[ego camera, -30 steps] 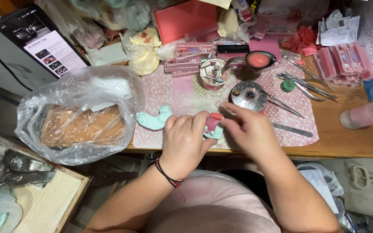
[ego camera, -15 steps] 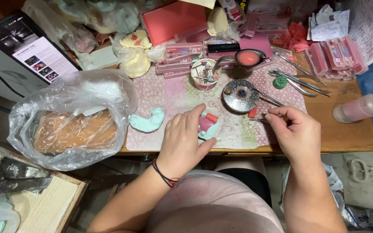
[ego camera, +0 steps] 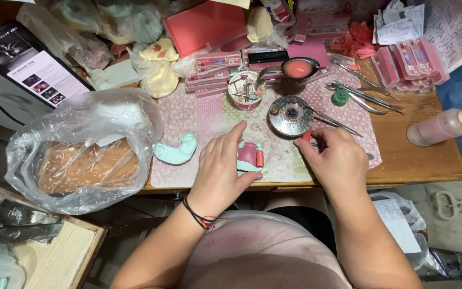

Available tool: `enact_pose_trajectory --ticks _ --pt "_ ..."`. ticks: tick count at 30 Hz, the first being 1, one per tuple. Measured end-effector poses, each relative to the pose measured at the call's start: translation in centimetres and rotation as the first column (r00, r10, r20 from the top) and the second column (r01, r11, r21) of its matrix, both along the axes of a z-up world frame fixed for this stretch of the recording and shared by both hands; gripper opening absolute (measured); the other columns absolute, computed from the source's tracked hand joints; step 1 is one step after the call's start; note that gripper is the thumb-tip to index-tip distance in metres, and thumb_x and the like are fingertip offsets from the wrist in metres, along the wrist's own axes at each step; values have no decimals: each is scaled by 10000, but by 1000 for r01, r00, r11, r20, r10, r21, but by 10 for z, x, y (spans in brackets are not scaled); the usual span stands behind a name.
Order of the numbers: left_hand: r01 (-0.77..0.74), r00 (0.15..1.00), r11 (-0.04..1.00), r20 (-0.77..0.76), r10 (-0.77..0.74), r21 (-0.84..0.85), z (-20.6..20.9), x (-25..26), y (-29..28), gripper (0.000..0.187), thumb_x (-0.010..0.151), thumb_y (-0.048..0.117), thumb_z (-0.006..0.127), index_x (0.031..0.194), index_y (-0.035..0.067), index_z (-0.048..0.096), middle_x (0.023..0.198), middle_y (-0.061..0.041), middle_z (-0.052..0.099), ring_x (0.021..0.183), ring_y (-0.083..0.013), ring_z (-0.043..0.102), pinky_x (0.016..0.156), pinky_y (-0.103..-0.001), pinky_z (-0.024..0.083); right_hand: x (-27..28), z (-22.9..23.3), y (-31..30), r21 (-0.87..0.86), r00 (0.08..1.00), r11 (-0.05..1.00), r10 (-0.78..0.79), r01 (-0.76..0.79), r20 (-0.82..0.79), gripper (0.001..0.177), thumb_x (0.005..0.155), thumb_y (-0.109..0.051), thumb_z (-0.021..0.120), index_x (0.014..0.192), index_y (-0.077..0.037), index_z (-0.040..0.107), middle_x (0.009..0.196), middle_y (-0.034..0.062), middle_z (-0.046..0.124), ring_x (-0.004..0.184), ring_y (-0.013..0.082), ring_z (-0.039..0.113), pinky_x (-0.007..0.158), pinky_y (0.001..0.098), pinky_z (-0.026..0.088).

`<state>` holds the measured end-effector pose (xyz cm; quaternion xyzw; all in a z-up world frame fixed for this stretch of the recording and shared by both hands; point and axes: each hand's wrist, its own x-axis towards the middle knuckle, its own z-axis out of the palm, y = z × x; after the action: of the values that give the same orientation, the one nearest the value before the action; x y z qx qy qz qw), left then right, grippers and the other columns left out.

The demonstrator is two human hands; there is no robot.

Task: Refining and shaping wax material on a dental prosthetic model using a metal hand tool and applicator.

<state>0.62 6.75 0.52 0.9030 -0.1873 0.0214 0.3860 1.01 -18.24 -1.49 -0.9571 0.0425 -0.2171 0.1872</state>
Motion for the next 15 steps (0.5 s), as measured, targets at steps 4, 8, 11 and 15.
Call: enact_pose_trajectory --ticks 4,8,11,15 --pt "79 996 997 -48 -80 -23 -1 4 7 1049 756 133 899 1607 63 290 1338 -198 570 1276 -385 504 1116 -551 319 5 -11 -9 31 998 998 -62 63 -14 198 909 -378 845 980 -200 795 789 33 660 834 276 715 798 399 577" --pt "128 988 991 -79 -129 -27 5 2 8 1029 750 121 859 1611 93 297 1455 -186 529 1351 -373 466 1127 -542 300 8 -19 -20 181 997 981 -76 76 -3 146 835 -261 851 946 -192 785 719 -9 612 766 218 679 762 339 562" --pt "83 996 997 -21 -83 2 1 -2 3 1074 728 195 907 1610 83 305 1470 -192 499 1347 -371 451 1121 -546 288 2 -16 -21 333 996 939 -85 81 -3 152 832 -186 817 970 -152 763 718 -1 618 711 172 652 719 302 544" --pt "106 994 994 -6 -106 -37 -1 5 5 973 791 54 800 1618 75 288 1461 -223 490 1345 -417 474 1127 -572 328 -7 -11 -26 630 997 775 16 -56 69 217 857 19 779 1064 -17 723 780 75 640 664 96 580 646 266 527"
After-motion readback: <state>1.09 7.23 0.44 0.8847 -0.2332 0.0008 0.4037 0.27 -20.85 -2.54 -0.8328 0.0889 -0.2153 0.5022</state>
